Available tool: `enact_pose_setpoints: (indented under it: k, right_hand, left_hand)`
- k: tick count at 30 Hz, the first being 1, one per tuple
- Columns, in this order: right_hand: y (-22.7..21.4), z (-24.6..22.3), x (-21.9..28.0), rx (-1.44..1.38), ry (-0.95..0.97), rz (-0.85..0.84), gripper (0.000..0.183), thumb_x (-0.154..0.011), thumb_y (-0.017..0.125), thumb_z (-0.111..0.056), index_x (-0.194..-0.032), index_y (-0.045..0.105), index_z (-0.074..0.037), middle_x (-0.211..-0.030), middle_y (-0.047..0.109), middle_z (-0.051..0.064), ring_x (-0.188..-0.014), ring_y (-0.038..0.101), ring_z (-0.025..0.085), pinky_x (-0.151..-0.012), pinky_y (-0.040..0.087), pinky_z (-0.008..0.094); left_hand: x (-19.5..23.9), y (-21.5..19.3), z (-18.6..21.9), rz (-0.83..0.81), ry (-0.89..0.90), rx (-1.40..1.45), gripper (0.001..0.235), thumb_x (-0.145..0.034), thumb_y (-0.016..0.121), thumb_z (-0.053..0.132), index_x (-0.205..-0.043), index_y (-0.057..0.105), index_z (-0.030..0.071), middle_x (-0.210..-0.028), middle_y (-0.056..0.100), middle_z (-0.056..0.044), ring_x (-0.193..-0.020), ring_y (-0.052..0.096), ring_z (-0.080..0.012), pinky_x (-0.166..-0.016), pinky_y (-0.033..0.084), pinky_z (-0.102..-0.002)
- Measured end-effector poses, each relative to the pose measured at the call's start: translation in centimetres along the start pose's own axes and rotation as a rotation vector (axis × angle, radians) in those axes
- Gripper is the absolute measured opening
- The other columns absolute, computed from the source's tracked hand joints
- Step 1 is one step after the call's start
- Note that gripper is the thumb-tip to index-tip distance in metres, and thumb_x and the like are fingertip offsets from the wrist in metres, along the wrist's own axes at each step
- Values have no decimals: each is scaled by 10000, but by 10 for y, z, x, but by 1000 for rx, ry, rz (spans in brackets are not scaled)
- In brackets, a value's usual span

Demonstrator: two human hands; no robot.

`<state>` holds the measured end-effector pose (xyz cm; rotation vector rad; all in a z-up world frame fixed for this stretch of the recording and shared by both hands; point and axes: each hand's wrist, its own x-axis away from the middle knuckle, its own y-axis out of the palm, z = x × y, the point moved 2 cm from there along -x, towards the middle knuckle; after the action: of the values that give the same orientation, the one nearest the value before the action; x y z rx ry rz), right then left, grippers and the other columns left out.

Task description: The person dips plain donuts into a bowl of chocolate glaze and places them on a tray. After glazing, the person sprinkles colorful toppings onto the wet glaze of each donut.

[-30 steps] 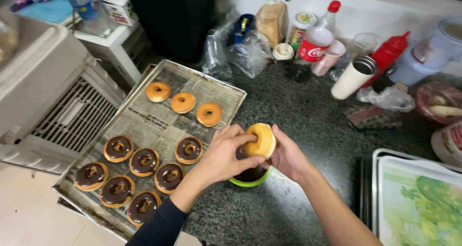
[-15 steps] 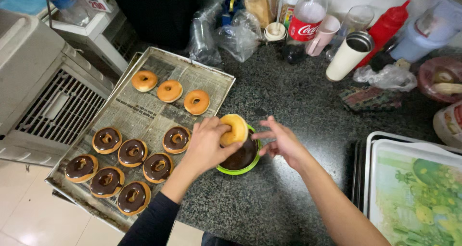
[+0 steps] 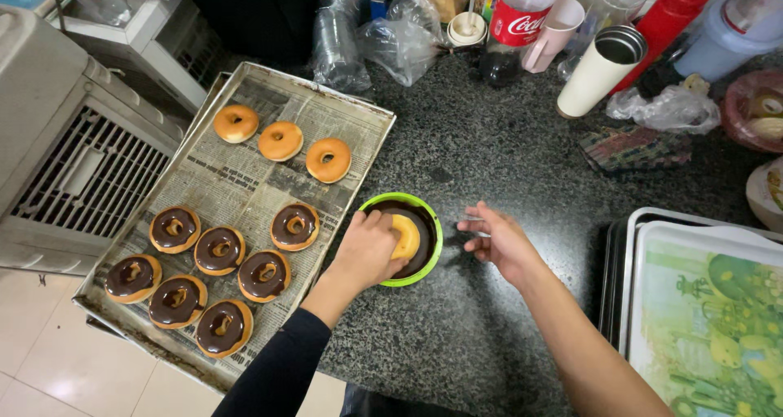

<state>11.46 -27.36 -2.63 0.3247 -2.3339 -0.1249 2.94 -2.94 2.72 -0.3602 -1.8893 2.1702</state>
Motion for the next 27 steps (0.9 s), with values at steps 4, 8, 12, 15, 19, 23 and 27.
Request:
enact_pose_setpoints:
  k: [4, 8, 12, 15, 19, 23, 27]
  right_hand:
    - [0, 1, 0, -1, 8, 7, 452, -1014, 503, -452, -1288, 607, -108, -1004, 715, 29, -658, 625, 148, -551, 427, 292]
    - [0, 1, 0, -21, 8, 5, 443, -1020, 507, -443, -1274, 611, -96, -980, 712, 28, -667, 624, 148, -566, 450, 294]
    - [0, 1, 2, -28, 13, 8, 437, -1025, 501, -443, -1269, 611, -98, -968, 704, 25, -672, 622, 146, -575, 447, 299]
    - [1, 0, 5, -18, 20, 27, 426, -1033, 491, -434, -1270, 605, -100, -971, 704, 27, -683, 621, 143, -598, 453, 302]
    - [2, 0, 6, -24, 27, 30, 413, -1035, 486, -423, -1266, 602, -102, -973, 710, 22, -689, 620, 135, -609, 451, 305]
    - [3, 1, 6, -29, 32, 32, 405, -1035, 487, -419, -1257, 608, -104, -974, 714, 23, -689, 620, 139, -609, 454, 305]
    - [2, 2, 3, -32, 31, 33, 397, -1035, 495, -418, -1243, 615, -101, -972, 715, 27, -691, 623, 141, -607, 452, 307]
  left_hand:
    - [-4, 3, 1, -23, -2, -11, 363, -711, 829, 440, -790, 777, 89, -980, 656, -107, -1052, 579, -280, -947, 404, -440]
    - [-8, 2, 2, -42, -10, -28, 380, -699, 837, 443, -797, 774, 82, -973, 660, -111, -1041, 593, -279, -938, 406, -441]
    - [-9, 1, 3, -56, -7, -29, 382, -700, 836, 441, -797, 773, 76, -974, 665, -116, -1037, 598, -280, -938, 406, -441]
    - [-9, 2, 3, -97, -18, -16, 391, -718, 828, 444, -801, 770, 67, -973, 668, -120, -1044, 597, -282, -947, 406, -438]
    - [-9, 4, 4, -112, -21, -8, 394, -725, 820, 438, -807, 769, 56, -981, 674, -130, -1048, 594, -290, -948, 401, -446]
    - [-8, 7, 3, -106, -20, -2, 385, -719, 815, 427, -800, 770, 53, -981, 674, -135, -1055, 592, -295, -959, 395, -452]
    - [-7, 8, 2, -95, -22, -7, 385, -715, 811, 424, -797, 769, 50, -980, 674, -134, -1056, 592, -294, -964, 395, -454]
